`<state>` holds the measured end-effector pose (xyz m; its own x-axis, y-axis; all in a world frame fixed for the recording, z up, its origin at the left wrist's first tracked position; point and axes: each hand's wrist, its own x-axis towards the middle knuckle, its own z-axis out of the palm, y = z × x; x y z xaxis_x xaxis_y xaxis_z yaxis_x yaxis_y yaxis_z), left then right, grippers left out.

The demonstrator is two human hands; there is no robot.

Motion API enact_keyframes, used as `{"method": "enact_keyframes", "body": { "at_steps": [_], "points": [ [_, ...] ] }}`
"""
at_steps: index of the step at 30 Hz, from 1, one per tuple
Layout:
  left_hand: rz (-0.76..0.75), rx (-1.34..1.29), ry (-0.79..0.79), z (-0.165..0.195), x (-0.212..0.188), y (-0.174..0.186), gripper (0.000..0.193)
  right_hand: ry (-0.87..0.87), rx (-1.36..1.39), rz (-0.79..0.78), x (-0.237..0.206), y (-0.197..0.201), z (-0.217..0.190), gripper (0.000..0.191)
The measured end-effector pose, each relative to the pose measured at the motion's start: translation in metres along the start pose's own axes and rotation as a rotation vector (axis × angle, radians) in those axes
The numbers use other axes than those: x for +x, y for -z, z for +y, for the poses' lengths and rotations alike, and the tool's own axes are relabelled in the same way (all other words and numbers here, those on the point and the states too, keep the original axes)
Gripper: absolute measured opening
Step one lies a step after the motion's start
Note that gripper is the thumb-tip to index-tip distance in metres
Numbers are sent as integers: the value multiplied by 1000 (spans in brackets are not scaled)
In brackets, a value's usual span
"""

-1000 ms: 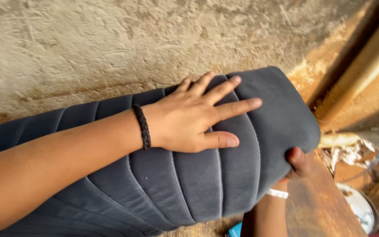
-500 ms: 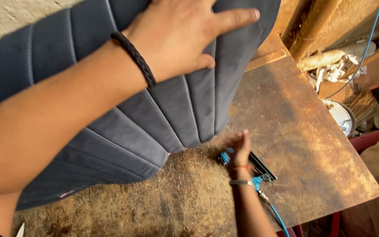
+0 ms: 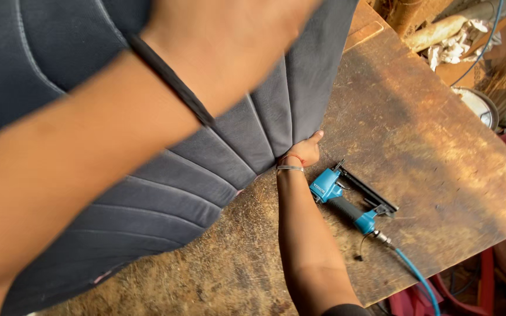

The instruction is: The person carries a padded fabric panel to a workbench, lays it over a seat cushion base, aligns its edges, and staples the fabric edge to the base with a pneumatic staple gun. They then press the panel flat, reposition it, and trim excess pink foam edging from the seam using shears.

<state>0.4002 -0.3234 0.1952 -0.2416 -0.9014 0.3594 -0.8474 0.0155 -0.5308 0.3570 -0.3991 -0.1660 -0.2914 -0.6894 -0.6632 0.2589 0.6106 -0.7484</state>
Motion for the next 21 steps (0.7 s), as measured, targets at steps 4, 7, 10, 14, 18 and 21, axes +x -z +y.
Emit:
{"method": "enact_keyframes", "body": {
  "at_steps": [4, 7, 10, 14, 18, 21],
  "points": [
    [-146, 552, -301, 92, 16, -81, 56, 66, -104, -19, 10, 6, 3, 67],
    [-874, 381, -521, 150, 38, -140, 50, 87, -256, -77, 23, 5, 4, 73],
    [-1154, -6, -269, 180, 50, -192, 47, 208, -25, -356, 35, -2, 9, 58],
    [-1158, -192, -43, 202, 51, -259, 42, 399, 4, -477, 57, 6, 21, 47],
    [-1097, -239, 50, 211, 39, -295, 37, 372, 75, -409, 66, 12, 42, 31],
    [-1095, -269, 73, 213, 39, -301, 36, 419, 143, -355, 66, 12, 45, 23]
  ]
}}
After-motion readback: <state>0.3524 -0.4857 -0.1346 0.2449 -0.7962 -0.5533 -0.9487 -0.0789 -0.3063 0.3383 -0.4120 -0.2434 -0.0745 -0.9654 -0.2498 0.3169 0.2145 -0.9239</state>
